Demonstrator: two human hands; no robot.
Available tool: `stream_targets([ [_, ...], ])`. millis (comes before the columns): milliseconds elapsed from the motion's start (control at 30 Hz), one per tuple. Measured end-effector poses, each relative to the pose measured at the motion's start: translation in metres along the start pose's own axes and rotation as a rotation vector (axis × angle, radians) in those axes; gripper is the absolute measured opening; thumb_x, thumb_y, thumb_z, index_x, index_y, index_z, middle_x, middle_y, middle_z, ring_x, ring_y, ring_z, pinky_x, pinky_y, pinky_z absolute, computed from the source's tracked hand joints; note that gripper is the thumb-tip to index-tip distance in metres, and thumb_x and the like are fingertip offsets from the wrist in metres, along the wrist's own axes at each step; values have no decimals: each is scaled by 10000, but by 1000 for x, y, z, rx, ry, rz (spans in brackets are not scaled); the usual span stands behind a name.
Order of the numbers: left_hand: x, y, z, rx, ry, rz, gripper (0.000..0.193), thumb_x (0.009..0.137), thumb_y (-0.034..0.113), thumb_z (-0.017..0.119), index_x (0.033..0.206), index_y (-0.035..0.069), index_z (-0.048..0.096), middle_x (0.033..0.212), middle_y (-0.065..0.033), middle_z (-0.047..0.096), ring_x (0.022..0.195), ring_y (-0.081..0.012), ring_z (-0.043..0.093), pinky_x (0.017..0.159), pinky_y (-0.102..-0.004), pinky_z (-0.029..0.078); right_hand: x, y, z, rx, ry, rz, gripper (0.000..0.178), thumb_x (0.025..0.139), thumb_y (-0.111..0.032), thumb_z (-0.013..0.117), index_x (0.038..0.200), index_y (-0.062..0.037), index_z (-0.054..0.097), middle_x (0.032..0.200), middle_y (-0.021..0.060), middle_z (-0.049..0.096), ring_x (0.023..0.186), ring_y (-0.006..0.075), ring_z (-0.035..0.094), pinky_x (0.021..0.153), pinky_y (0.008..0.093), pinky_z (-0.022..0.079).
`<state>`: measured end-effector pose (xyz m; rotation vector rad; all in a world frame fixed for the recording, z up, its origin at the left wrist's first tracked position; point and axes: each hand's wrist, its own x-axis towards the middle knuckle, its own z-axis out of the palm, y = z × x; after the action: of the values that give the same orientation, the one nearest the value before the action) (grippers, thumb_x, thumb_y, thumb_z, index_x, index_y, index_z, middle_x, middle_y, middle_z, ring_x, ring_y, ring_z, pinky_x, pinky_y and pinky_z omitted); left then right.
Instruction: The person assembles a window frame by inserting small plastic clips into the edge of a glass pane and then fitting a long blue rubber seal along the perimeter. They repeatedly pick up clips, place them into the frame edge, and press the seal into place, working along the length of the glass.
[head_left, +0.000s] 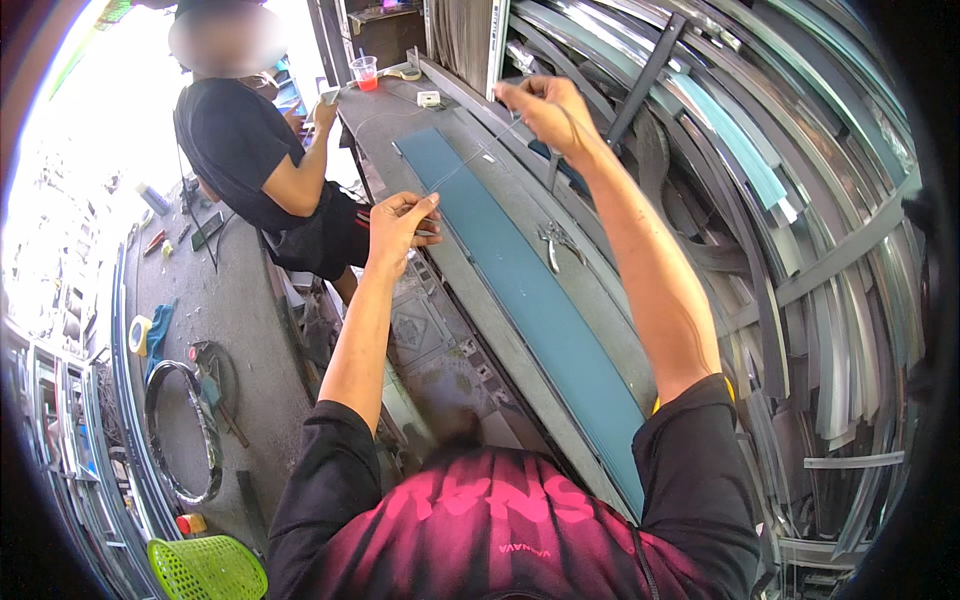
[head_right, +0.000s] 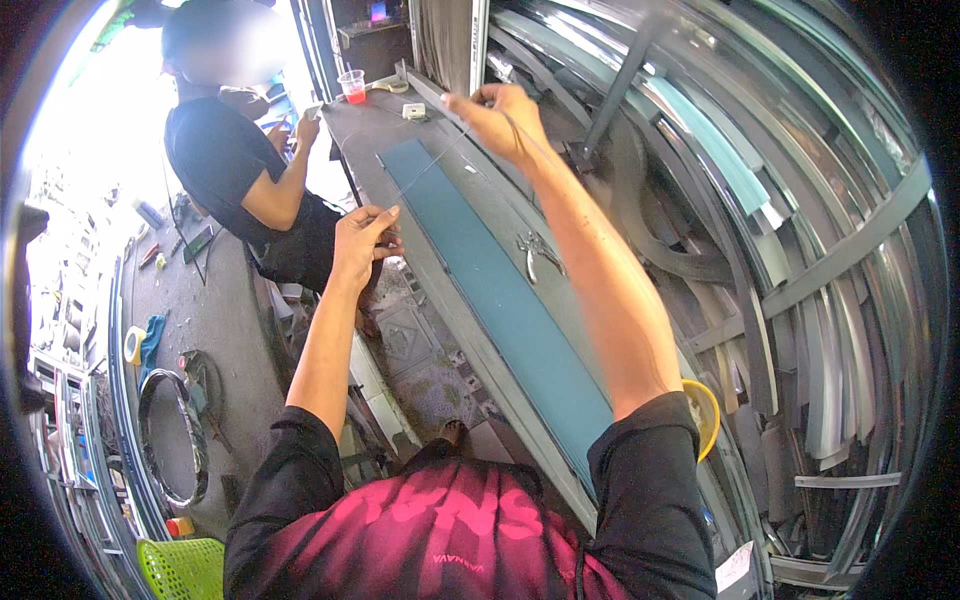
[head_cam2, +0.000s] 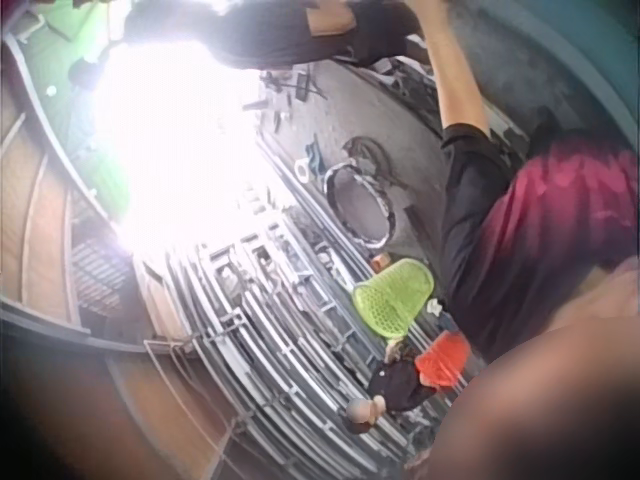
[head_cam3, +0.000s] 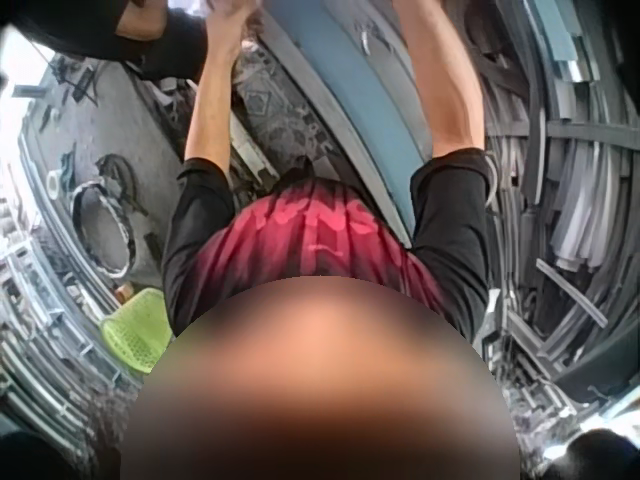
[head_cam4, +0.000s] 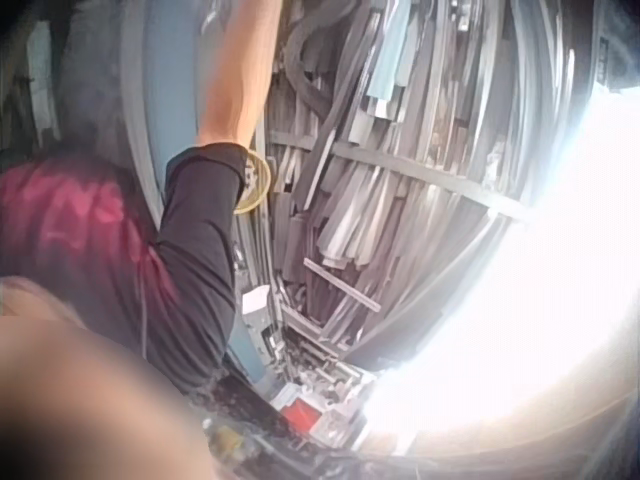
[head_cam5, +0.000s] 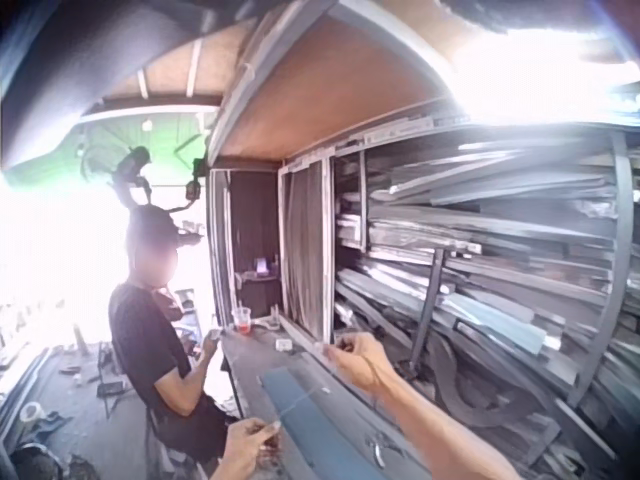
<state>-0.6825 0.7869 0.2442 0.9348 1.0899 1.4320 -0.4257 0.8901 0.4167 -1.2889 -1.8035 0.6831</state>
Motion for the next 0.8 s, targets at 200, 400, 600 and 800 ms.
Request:
stream_targets([
  [200, 23, 6, -30, 70, 103, 19, 283, 964, 224, 940, 1038, -17, 812, 881, -76, 747, 711, -152, 716, 611, -341, 676, 10, 2, 57, 154, -125, 73, 583, 910, -589, 882, 935, -10, 812, 753, 26, 678, 697, 118, 626, 647, 303, 483],
  [400, 53, 11, -63, 5, 200, -23, 272, 950, 233, 938, 1018, 8, 800, 888, -32, 711, 686, -139, 693, 615, -346, 663, 0, -23, 77, 265, -211, 55, 533, 987, -567, 847, 959, -47, 738, 685, -56, 546, 572, 37, 462, 526, 234, 332],
  [600, 73, 7, -102, -161, 313, 5, 234, 958, 226, 938, 1009, 42, 803, 869, 4, 692, 657, -112, 656, 604, -306, 630, -4, -33, 63, 395, -206, 51, 498, 1005, -555, 843, 908, -86, 708, 673, -70, 516, 572, 29, 441, 527, 236, 310],
  [800, 76, 5, -115, -52, 296, -18, 218, 973, 246, 932, 1017, 85, 791, 823, 43, 651, 636, -89, 608, 585, -284, 535, -5, -38, 43, 472, -139, 49, 470, 1011, -518, 839, 917, -72, 724, 698, -48, 544, 591, 48, 452, 537, 258, 334],
])
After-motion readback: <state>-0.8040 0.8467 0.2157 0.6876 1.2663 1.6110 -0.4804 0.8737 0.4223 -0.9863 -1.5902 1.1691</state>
